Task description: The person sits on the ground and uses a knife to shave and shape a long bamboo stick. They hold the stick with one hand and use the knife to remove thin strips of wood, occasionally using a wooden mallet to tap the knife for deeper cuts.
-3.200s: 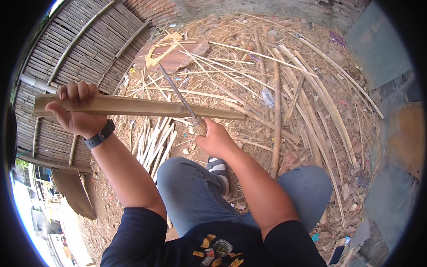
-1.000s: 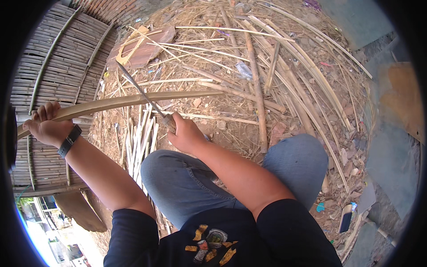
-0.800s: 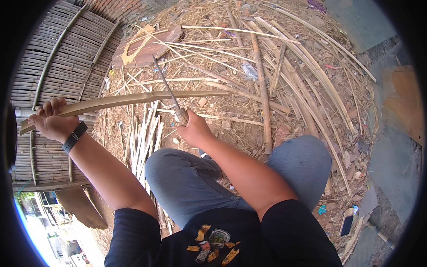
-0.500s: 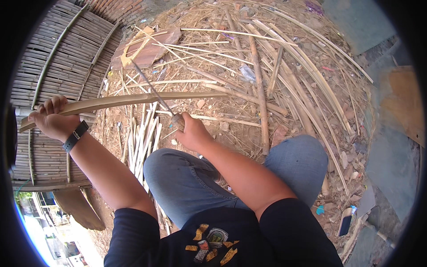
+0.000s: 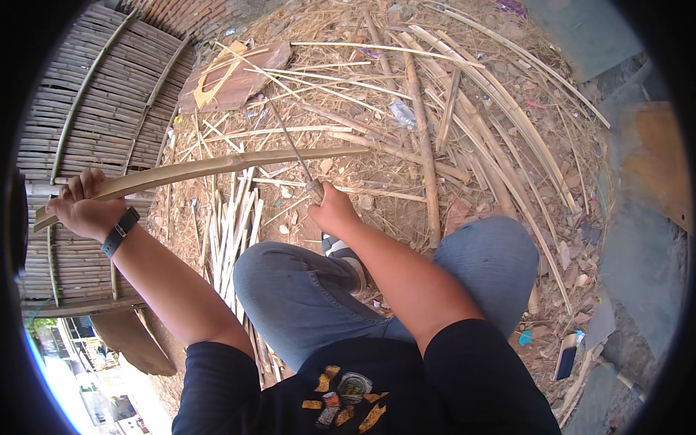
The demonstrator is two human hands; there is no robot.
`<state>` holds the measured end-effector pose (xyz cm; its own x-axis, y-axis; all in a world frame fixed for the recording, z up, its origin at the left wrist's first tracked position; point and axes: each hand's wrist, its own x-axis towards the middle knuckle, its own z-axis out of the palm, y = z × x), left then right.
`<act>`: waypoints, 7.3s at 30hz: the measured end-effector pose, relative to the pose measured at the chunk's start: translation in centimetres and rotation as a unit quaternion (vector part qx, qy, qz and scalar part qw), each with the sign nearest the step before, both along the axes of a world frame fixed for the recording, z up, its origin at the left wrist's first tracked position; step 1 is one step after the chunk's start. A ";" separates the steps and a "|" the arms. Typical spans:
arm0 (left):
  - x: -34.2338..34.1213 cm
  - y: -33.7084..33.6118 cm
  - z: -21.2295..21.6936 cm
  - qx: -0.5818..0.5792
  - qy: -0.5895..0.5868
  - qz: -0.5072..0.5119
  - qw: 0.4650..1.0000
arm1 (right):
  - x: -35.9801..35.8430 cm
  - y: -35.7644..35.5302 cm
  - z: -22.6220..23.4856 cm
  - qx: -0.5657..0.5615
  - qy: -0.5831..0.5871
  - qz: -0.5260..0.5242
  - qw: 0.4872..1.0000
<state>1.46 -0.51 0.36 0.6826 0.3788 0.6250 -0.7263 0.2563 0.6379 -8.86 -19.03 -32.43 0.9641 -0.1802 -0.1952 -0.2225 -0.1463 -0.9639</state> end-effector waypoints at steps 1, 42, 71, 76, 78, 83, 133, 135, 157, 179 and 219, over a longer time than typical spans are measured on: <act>0.1 0.1 0.0 -0.001 -0.004 0.002 1.000 | 0.1 -0.1 -0.4 -0.001 0.009 -0.015 1.000; 0.8 4.4 -0.2 0.050 -0.070 -0.355 0.931 | 0.0 0.0 -0.5 -0.039 0.007 -0.023 0.999; 1.1 6.1 -1.0 0.034 -0.048 -0.235 0.970 | -0.6 0.3 -6.5 -0.103 0.104 -0.085 0.985; 1.7 5.0 -0.4 0.043 -0.041 -0.209 0.976 | -1.3 2.1 -2.5 -0.075 0.005 -0.016 0.997; 1.5 3.9 -0.1 0.044 -0.038 -0.203 0.977 | -1.6 2.0 -4.0 -0.078 -0.025 -0.025 0.996; 0.4 1.5 0.1 0.037 -0.036 -0.172 0.984 | -1.5 0.7 -7.3 -0.082 0.044 -0.114 0.989; -6.7 -5.6 11.2 0.142 -0.082 -0.189 0.968 | -1.1 -1.9 20.4 -0.137 -0.264 -0.067 0.953; -6.1 -5.8 11.3 0.128 -0.074 -0.163 0.976 | -3.1 -2.0 20.5 -0.075 -0.218 -0.035 0.972; -2.7 -5.4 11.6 0.097 -0.047 -0.037 0.994 | -4.4 -0.9 6.8 -0.114 -0.098 -0.023 0.988; -0.2 -4.5 11.2 0.050 0.006 0.095 0.994 | -4.5 0.7 3.4 -0.058 -0.084 -0.059 0.993; -0.7 -2.4 10.9 0.063 -0.001 0.058 0.996 | -3.8 0.1 6.2 -0.028 -0.112 0.006 0.993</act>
